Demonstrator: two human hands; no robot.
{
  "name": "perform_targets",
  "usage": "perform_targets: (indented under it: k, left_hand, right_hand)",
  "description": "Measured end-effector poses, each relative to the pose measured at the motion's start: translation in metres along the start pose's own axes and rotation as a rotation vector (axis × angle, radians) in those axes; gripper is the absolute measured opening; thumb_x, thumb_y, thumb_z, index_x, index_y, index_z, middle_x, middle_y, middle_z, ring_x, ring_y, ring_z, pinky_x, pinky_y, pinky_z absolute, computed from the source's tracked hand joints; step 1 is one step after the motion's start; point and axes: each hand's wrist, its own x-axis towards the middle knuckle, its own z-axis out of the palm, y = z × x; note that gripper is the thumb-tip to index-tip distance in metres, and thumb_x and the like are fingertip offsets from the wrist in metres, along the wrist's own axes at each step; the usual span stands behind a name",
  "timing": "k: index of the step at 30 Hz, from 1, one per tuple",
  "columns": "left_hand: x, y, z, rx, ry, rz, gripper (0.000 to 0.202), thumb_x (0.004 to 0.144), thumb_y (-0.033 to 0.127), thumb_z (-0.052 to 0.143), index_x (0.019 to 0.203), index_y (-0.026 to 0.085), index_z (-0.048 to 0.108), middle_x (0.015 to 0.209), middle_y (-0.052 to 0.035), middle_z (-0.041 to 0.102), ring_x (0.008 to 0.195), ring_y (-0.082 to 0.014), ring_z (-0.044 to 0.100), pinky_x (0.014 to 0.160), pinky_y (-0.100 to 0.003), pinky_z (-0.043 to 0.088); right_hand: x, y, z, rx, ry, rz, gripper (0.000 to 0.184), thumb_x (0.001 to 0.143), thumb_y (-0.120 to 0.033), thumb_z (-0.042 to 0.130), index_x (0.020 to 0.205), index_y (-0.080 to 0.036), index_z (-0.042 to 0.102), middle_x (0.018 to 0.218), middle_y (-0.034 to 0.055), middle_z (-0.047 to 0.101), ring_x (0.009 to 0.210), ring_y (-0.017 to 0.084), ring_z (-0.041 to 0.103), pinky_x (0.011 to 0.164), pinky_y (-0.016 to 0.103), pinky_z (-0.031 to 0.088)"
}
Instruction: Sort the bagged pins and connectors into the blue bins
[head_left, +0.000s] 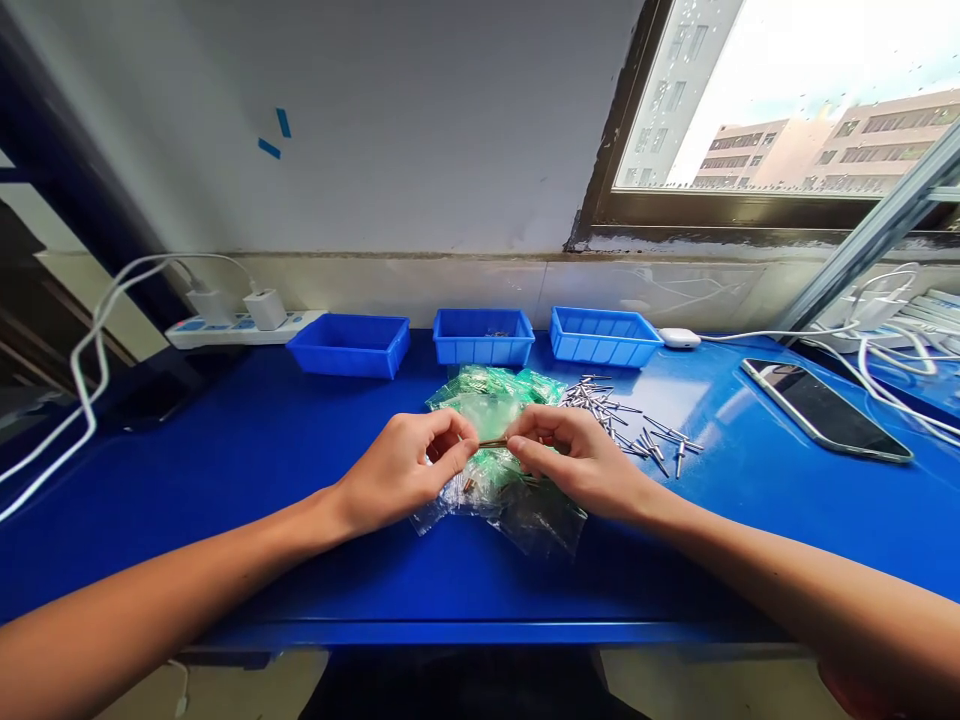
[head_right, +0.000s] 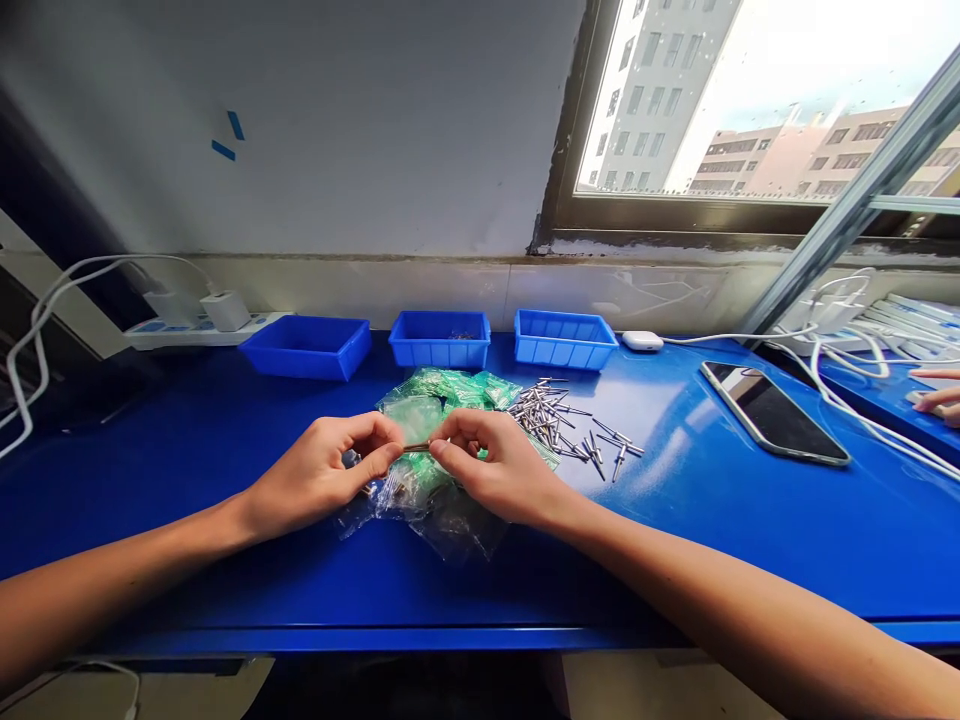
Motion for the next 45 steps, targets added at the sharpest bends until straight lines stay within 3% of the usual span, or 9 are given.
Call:
perform_targets:
  k: [12, 28, 38, 45]
  left_hand:
    - [0.000, -0.001, 0.000, 0.022, -0.017, 0.017, 0.021, 0.085, 0.031, 0.048, 0.076, 0.015, 0.059, 0.061, 0.0020, 0.056, 0.055, -0.0094, 0.049, 0.044, -0.018, 0.032]
    - [-0.001, 0.000, 0.001, -0.040, -0.009, -0.040, 0.022, 0.085, 0.033, 0.050, 0.076, 0.015, 0.058, 0.060, 0.0025, 0.055, 0.054, -0.0097, 0.048, 0.048, -0.019, 0.035]
    - [0.001, -0.006, 0.002, -0.023, -0.032, -0.026, 0.021, 0.086, 0.031, 0.050, 0.076, 0.015, 0.058, 0.062, 0.0037, 0.055, 0.057, -0.0086, 0.047, 0.052, -0.019, 0.036]
    - [0.002, -0.009, 0.003, -0.037, -0.024, -0.029, 0.019, 0.086, 0.032, 0.051, 0.079, 0.016, 0.058, 0.064, 0.0034, 0.055, 0.058, -0.0095, 0.048, 0.052, -0.020, 0.037]
  right_hand:
    - [0.002, 0.001, -0.002, 0.052, -0.045, 0.056, 0.020, 0.080, -0.032, 0.054, 0.068, -0.016, 0.055, 0.059, -0.0024, 0.051, 0.054, 0.009, 0.045, 0.050, 0.022, 0.035]
    - [0.005, 0.011, 0.000, 0.291, -0.090, 0.050, 0.012, 0.084, -0.030, 0.056, 0.084, -0.017, 0.056, 0.066, -0.0023, 0.054, 0.060, 0.010, 0.049, 0.056, 0.024, 0.037]
    - [0.006, 0.010, -0.006, 0.256, -0.128, 0.125, 0.019, 0.080, -0.034, 0.059, 0.076, -0.016, 0.060, 0.065, -0.0006, 0.056, 0.059, 0.009, 0.048, 0.053, 0.023, 0.036]
    - [0.006, 0.007, -0.005, 0.165, -0.124, 0.081, 0.016, 0.082, -0.031, 0.055, 0.077, -0.016, 0.059, 0.063, -0.0018, 0.052, 0.058, 0.009, 0.045, 0.053, 0.023, 0.034]
